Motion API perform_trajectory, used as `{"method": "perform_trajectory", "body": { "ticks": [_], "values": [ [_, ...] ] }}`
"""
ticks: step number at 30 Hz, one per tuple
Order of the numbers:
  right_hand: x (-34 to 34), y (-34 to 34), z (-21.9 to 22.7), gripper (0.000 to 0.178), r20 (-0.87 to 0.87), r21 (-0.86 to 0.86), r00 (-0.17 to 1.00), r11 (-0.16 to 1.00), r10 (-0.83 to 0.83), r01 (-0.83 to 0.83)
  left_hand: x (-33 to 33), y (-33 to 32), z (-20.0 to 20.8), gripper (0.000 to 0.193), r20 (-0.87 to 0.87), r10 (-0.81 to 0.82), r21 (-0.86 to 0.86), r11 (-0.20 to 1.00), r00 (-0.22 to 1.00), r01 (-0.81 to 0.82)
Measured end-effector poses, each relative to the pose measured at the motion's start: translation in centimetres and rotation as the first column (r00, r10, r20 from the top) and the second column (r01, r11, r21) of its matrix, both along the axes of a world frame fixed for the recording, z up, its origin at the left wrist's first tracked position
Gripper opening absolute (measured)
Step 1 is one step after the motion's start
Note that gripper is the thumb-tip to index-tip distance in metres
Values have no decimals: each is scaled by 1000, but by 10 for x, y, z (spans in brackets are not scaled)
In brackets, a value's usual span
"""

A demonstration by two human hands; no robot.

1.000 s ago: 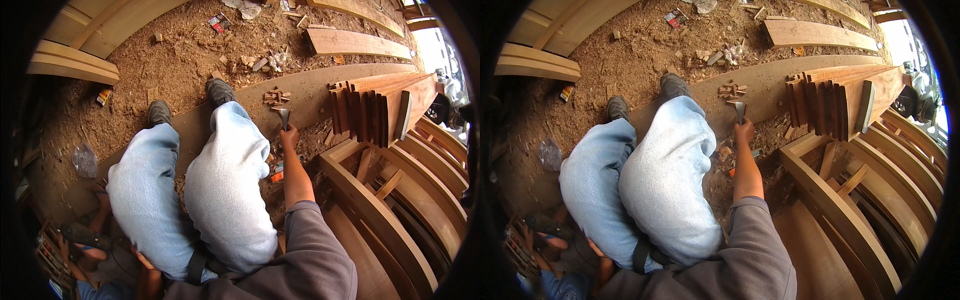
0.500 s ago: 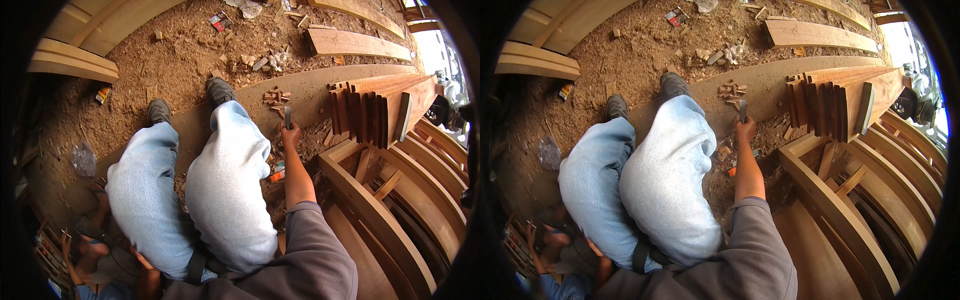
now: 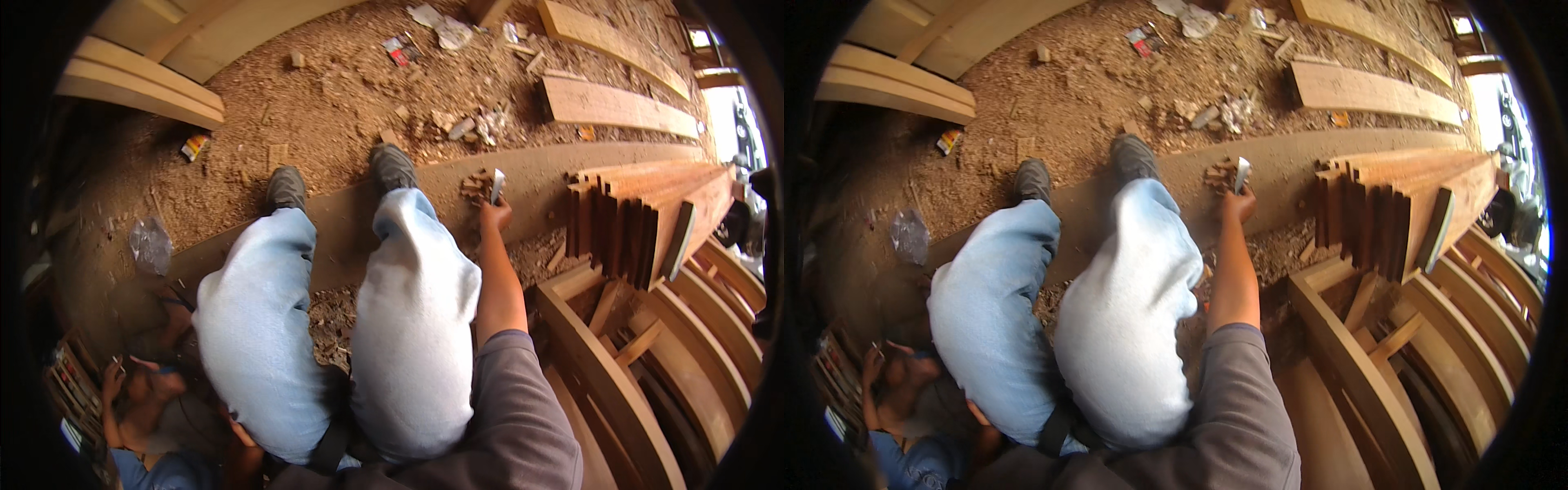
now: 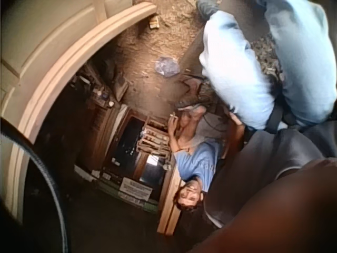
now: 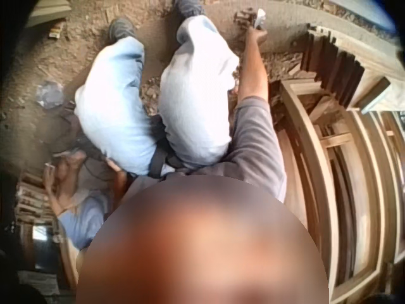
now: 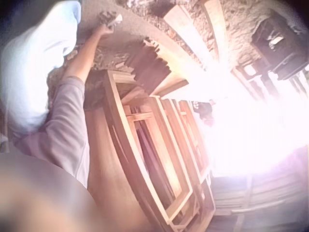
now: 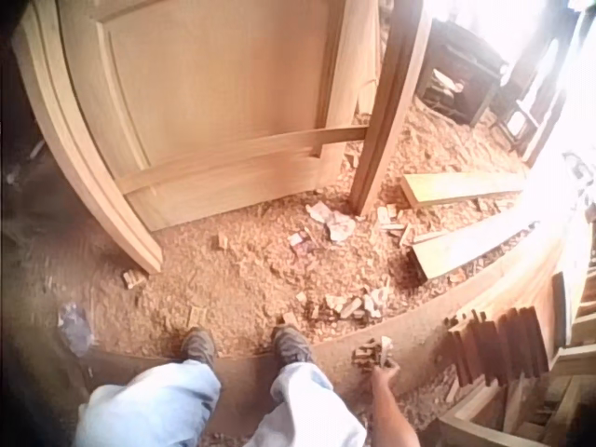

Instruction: The person fits small wooden trim pieces into grooves on a large wooden furniture panel using a chisel to tap them into place. The person repeatedly picks up trim pieces, aligns them, and taps them with the chisel.

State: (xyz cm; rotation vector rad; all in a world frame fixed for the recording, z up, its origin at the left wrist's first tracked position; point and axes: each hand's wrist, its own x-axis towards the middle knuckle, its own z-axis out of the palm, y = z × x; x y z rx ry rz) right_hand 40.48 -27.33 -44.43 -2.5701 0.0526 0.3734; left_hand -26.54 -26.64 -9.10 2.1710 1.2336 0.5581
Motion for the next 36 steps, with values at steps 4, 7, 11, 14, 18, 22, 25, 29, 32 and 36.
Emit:
{"method": "perform_trajectory", "body": {
  "ticks": [4,7,11,14,18,22,25,29,32,36],
  "values": [
    [0,4,-10,38,-4,1,999,999,-36,36,43,21,24,64,-5,50,-208,977,999,-50],
    [-1,6,-3,38,-112,-44,978,984,-176,172,71,39,36,66,7,100,-325,941,995,-92],
    [-5,0,18,35,-113,-110,982,984,-153,141,93,52,49,68,35,145,-395,911,989,-119],
    [-9,-7,35,35,-189,-4,974,992,-126,128,103,50,52,71,65,184,-420,896,981,-141],
    [-11,-11,67,30,-155,179,987,981,-48,76,113,43,45,64,182,247,-425,893,952,-151],
    [-16,-10,133,22,-177,457,978,889,110,-18,122,42,43,60,283,275,-446,886,919,-128],
    [-29,-1,204,20,-48,526,982,840,185,-132,138,54,53,53,373,256,-457,887,892,-64],
    [-50,18,312,23,17,599,946,754,324,-269,176,87,79,43,451,330,-478,874,829,-87],
    [-67,33,390,24,188,621,882,643,433,-448,214,120,106,42,530,222,-323,945,819,-47],
    [-97,56,473,22,408,646,768,438,494,-625,270,163,148,43,603,16,-216,966,797,144]
  ]
}}
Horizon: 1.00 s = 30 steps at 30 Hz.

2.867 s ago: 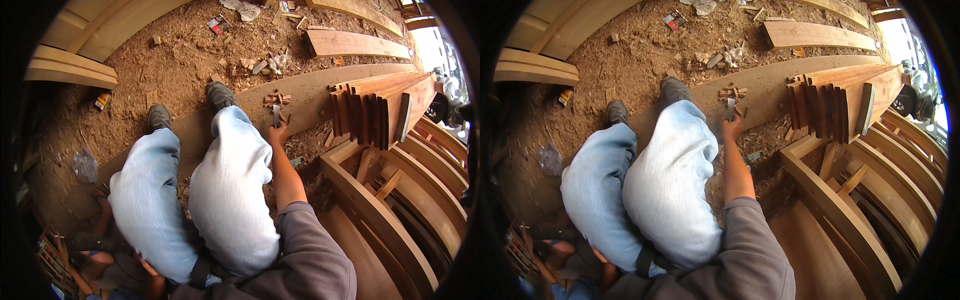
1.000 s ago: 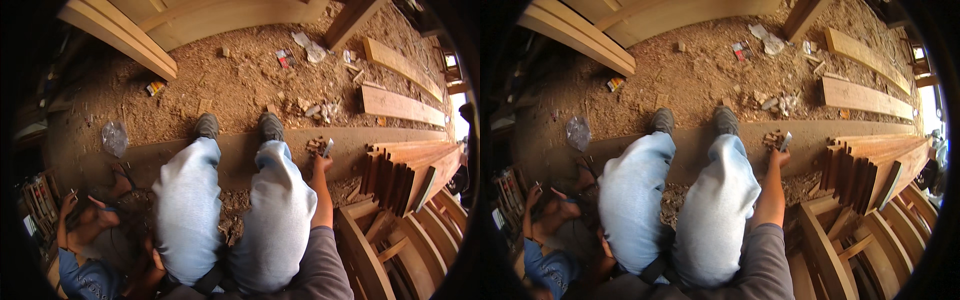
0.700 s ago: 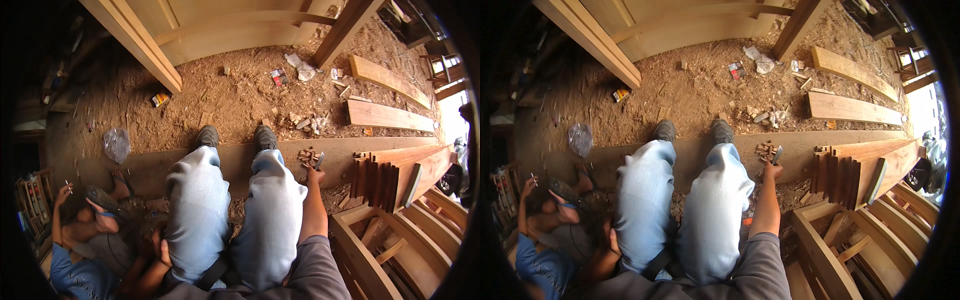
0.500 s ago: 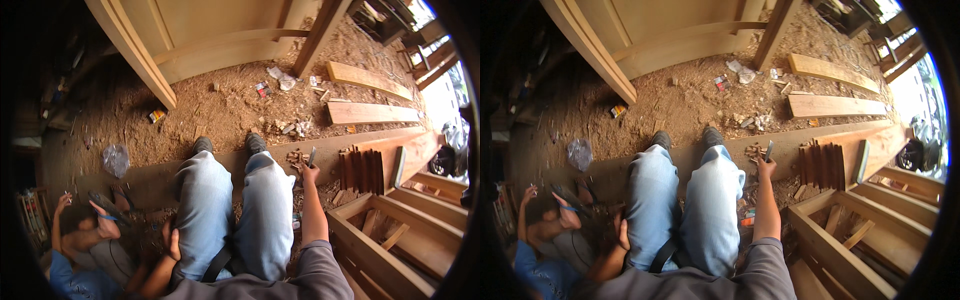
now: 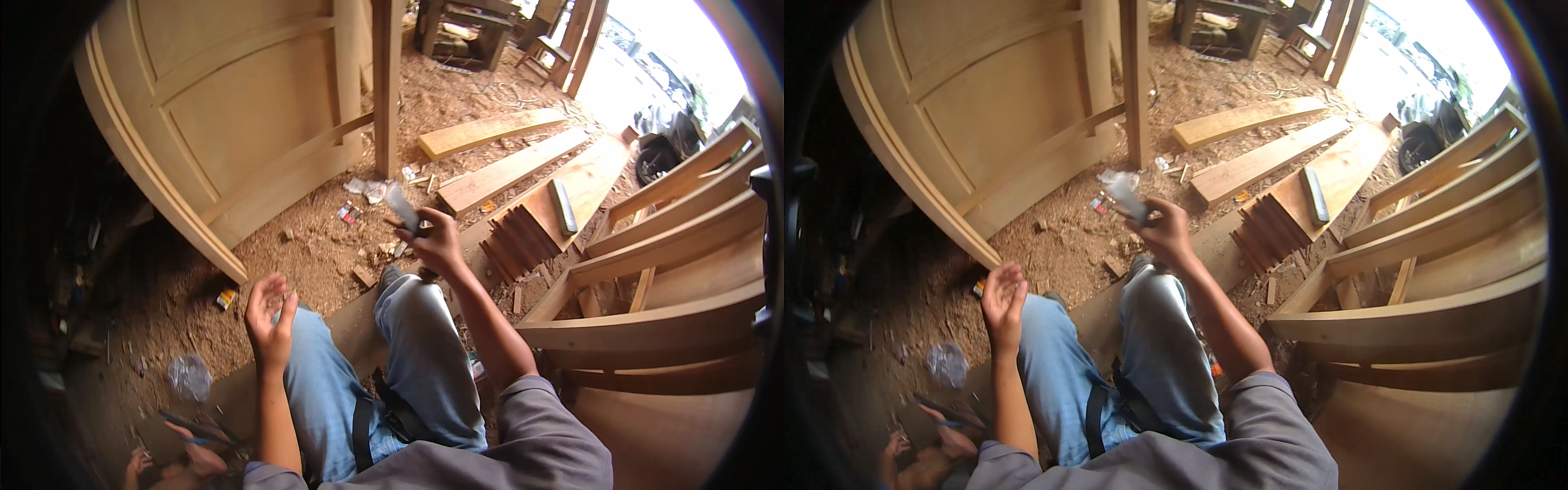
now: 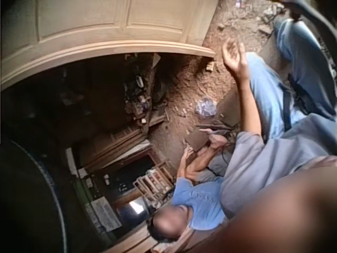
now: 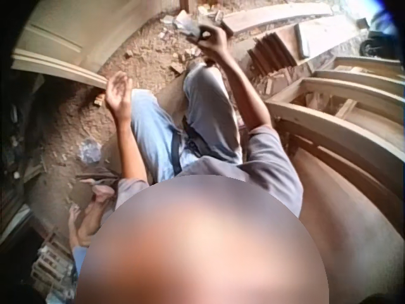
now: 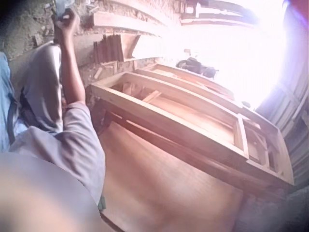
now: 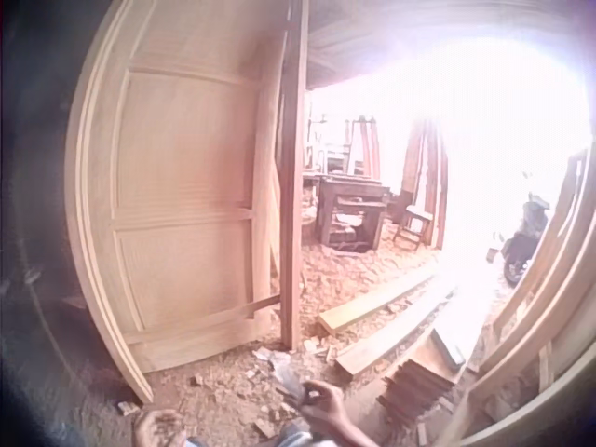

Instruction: The person fits small wooden trim pieces into grooves on a large wooden furniture panel using a chisel to tap them into place. The person repeatedly picks up trim pieces, aligns them, and taps them with the chisel.

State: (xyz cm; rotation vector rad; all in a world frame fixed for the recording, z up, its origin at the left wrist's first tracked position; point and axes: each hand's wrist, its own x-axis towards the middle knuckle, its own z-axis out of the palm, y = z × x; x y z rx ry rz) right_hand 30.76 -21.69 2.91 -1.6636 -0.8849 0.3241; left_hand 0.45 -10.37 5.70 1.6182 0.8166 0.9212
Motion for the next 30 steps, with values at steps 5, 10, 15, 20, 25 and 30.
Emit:
{"method": "perform_trajectory", "body": {
  "ticks": [5,10,15,20,25,30],
  "values": [
    [-40,54,50,28,200,21,935,953,291,-302,68,41,17,43,128,-215,168,967,968,193],
    [-82,96,23,35,22,-118,981,975,194,-190,85,82,-26,15,-39,-148,-92,985,988,144],
    [-95,114,-22,42,-157,-277,974,939,166,-205,69,119,-45,14,-248,-377,-360,891,892,277],
    [-92,143,-35,41,-201,-158,965,967,166,-199,63,137,-46,11,-152,-274,-363,909,950,204],
    [-96,151,-39,38,-299,-153,944,969,143,-195,57,129,-64,12,-91,-184,-466,876,979,121],
    [-102,152,-38,31,-448,-122,883,969,141,-217,46,125,-70,12,-115,-241,-373,909,964,183]
  ]
}}
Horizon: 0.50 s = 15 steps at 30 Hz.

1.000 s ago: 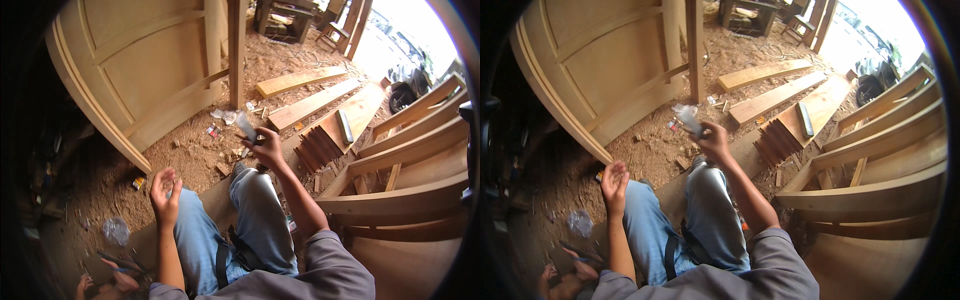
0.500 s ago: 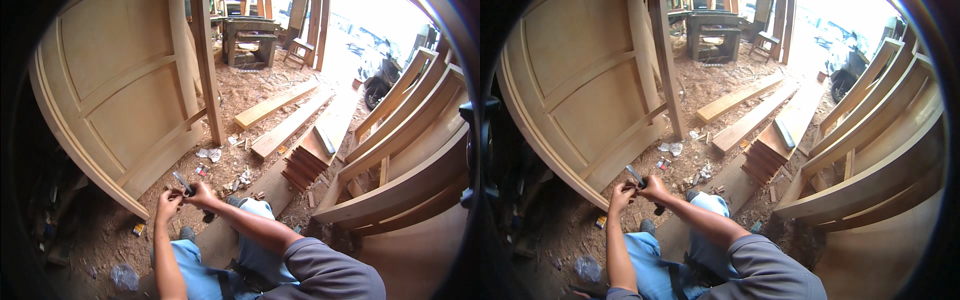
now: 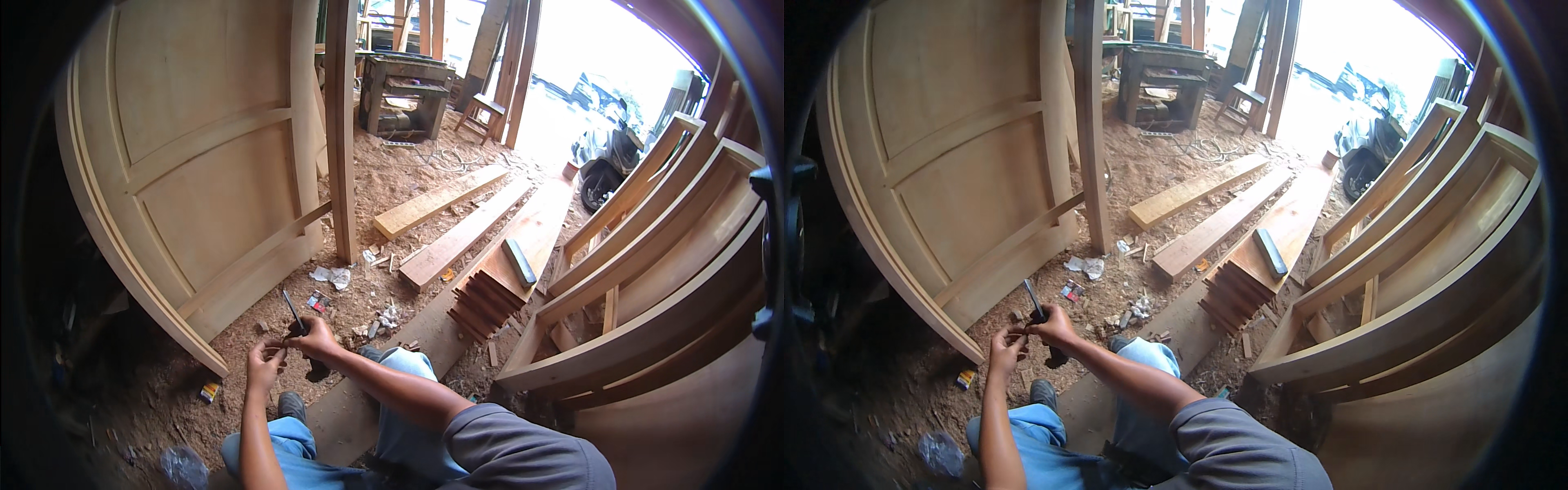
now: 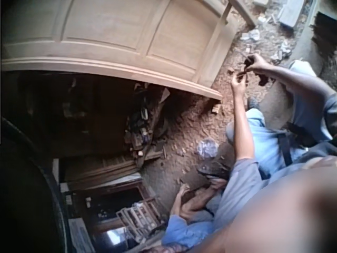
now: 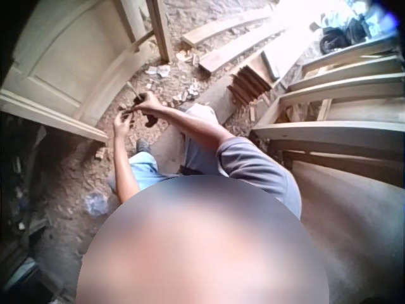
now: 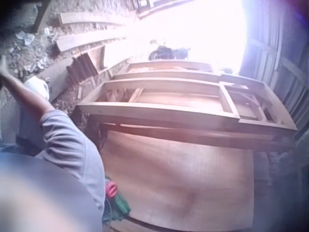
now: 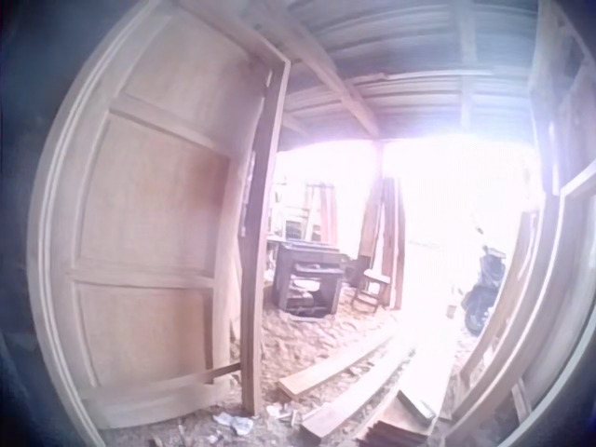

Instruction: The person fits small wooden trim pieces into grooves on a large wooden furniture panel using a chisel to tap them into place. The person repeatedly picks up trim pieces, aligns them, and taps them with the chisel.

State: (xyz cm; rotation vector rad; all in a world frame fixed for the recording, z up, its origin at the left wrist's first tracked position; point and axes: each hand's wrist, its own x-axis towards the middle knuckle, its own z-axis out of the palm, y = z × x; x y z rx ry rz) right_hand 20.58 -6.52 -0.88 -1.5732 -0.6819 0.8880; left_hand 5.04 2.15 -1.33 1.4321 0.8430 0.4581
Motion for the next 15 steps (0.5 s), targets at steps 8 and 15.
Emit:
{"method": "perform_trajectory", "body": {
  "ticks": [8,15],
  "values": [
    [-15,-11,6,30,-24,54,1000,998,16,-15,-14,-22,-8,15,37,58,289,955,998,-66],
    [-10,-17,3,23,-31,112,999,993,-18,21,-5,-32,3,14,-42,119,407,909,992,-92]
  ]
}}
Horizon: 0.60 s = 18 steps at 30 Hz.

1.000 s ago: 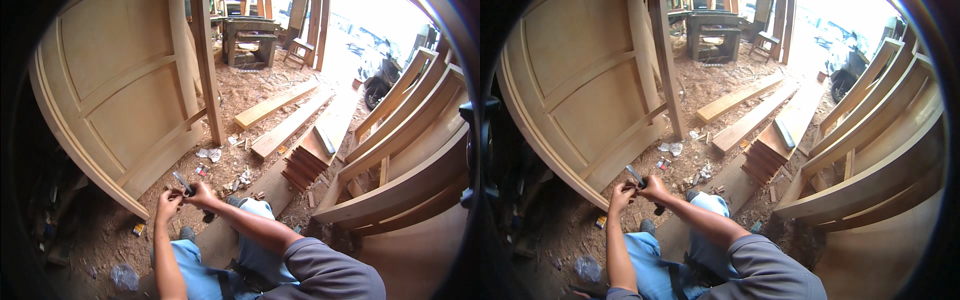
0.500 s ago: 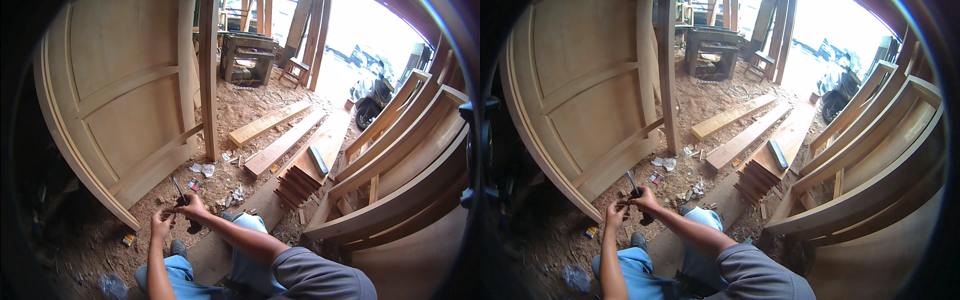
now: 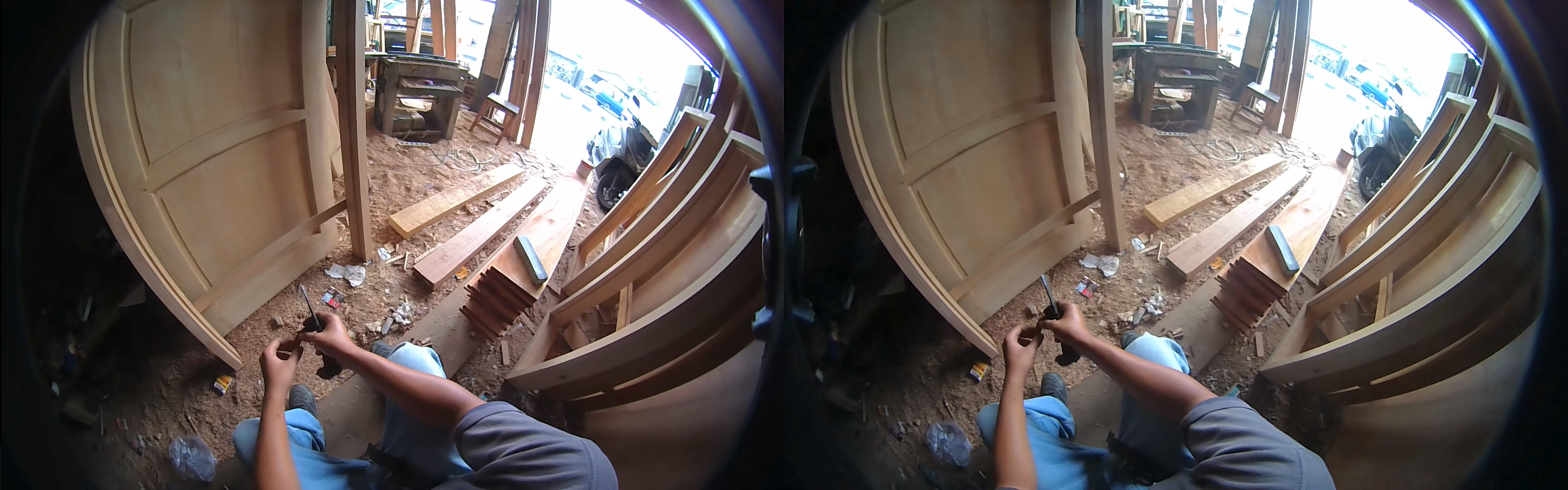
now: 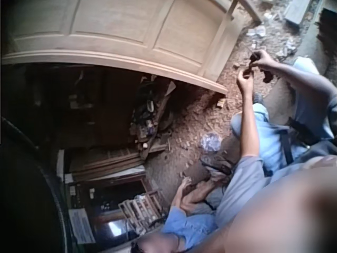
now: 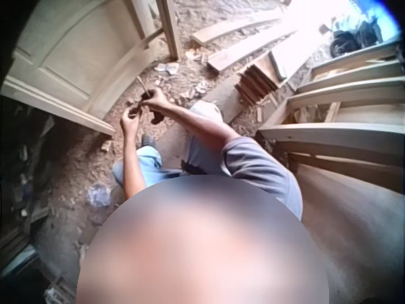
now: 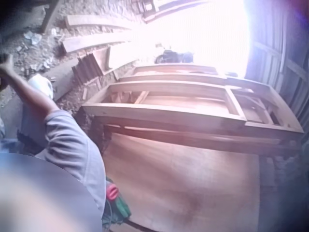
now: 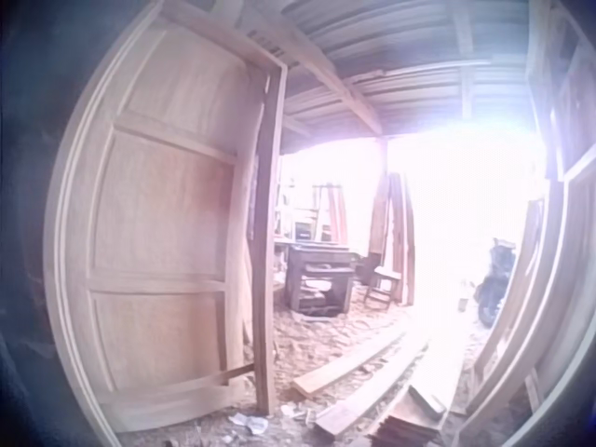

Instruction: The person fits small wooden trim pieces into grooves on a large wooden furniture panel using a chisel to tap them into place. The person repeatedly picks up trim pieces, aligns them, and taps them with the chisel.

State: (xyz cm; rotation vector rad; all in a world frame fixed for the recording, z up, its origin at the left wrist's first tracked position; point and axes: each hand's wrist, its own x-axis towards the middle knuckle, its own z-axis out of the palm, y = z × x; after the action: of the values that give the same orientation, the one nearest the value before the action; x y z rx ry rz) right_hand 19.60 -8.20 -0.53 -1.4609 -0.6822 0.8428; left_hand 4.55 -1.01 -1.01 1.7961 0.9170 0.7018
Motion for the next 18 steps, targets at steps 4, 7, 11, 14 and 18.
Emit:
{"method": "perform_trajectory", "body": {
  "ticks": [4,7,11,14,18],
  "values": [
    [7,-2,-3,21,-33,-35,998,998,-50,49,10,-6,8,18,-46,-14,157,987,999,21],
    [11,-3,-6,20,-33,-42,997,997,-73,71,17,-6,8,18,-41,-1,177,984,999,8],
    [18,-4,-8,18,-98,-78,990,992,-103,95,23,-4,3,18,-53,51,177,983,997,-41],
    [20,-6,-6,26,-153,-111,984,991,-94,78,25,0,-2,17,42,128,211,968,991,-134],
    [16,-13,1,52,-163,-111,985,993,-64,46,21,7,-6,21,7,217,202,956,976,-214]
  ]
}}
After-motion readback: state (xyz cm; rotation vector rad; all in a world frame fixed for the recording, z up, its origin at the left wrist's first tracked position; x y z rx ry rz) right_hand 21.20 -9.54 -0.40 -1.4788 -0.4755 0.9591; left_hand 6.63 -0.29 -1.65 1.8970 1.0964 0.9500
